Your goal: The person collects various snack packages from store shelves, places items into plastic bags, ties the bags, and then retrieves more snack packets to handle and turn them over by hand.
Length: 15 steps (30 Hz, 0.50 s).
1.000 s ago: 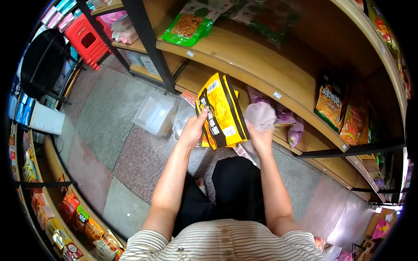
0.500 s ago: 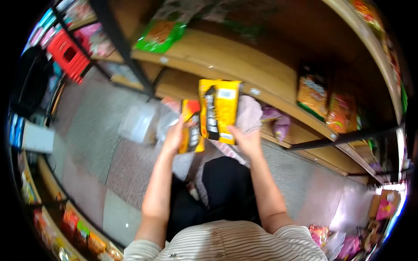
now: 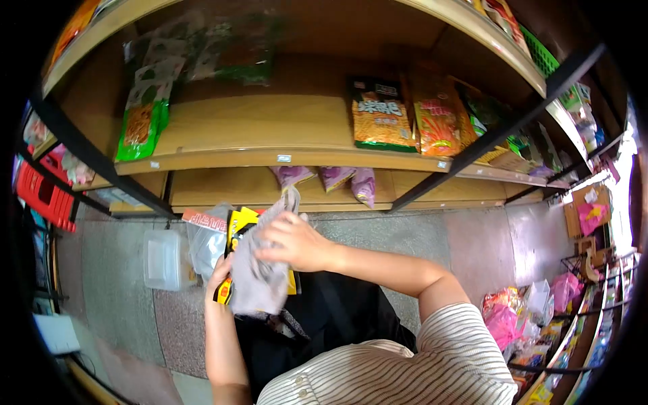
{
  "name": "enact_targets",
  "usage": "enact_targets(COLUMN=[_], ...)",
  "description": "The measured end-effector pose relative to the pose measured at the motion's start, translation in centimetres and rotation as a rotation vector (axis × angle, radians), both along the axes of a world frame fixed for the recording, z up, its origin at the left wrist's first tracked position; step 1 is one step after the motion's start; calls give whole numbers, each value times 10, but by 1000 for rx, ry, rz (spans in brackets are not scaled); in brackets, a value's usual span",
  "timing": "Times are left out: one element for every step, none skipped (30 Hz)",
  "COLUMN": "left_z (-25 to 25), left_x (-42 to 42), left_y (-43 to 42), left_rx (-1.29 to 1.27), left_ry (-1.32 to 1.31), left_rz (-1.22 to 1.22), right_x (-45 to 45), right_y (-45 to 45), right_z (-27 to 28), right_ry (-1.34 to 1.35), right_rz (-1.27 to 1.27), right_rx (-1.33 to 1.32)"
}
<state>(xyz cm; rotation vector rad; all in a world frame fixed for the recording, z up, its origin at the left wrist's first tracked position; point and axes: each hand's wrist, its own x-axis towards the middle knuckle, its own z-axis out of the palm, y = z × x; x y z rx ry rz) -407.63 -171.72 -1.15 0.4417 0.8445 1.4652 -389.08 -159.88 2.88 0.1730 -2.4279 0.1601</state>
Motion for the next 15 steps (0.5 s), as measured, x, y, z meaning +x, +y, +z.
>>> enact_targets(left_z=[0, -3, -5, -11, -16, -20, -24, -29, -8, -8, -7, 0, 0, -1, 2], left_x=[3, 3, 2, 0, -3, -5, -8, -11, 2, -2, -1, 5, 3, 2, 4], left_y=[5, 10, 13, 14, 15, 17, 19, 21, 19, 18, 19, 20, 19, 18, 19], left_rx=[7, 14, 18, 12, 10, 8, 2, 0, -28, -107, -91, -73, -58, -42, -36], left_ry=[39, 75, 125, 171, 220, 267, 303, 325, 279, 282, 246, 210, 188, 167, 189], left_rz=[25, 44, 65, 90, 113, 137, 158, 173, 230, 236, 260, 295, 294, 294, 281], right_x=[-1, -4, -9, -9, -9, -9, -8, -7, -6, -6, -1, 7, 16, 15, 16], right_y=[3, 6, 9, 9, 9, 9, 8, 11, 13, 14, 13, 13, 18, 16, 10], right_z=[0, 0, -2, -6, -9, -10, -11, -13, -17, -17, -18, -17, -20, -25, -20], right_ry=[45, 94, 158, 159, 148, 137, 88, 89, 72, 51, 114, 169, 124, 178, 96], right_rz=[-118, -235, -262, -269, -333, -396, -456, -463, -522, -582, -586, -579, -556, -436, -489], right_rx=[-148, -295, -297, -300, -316, -332, -433, -435, -598, -761, -939, -1118, -1096, -1074, -938])
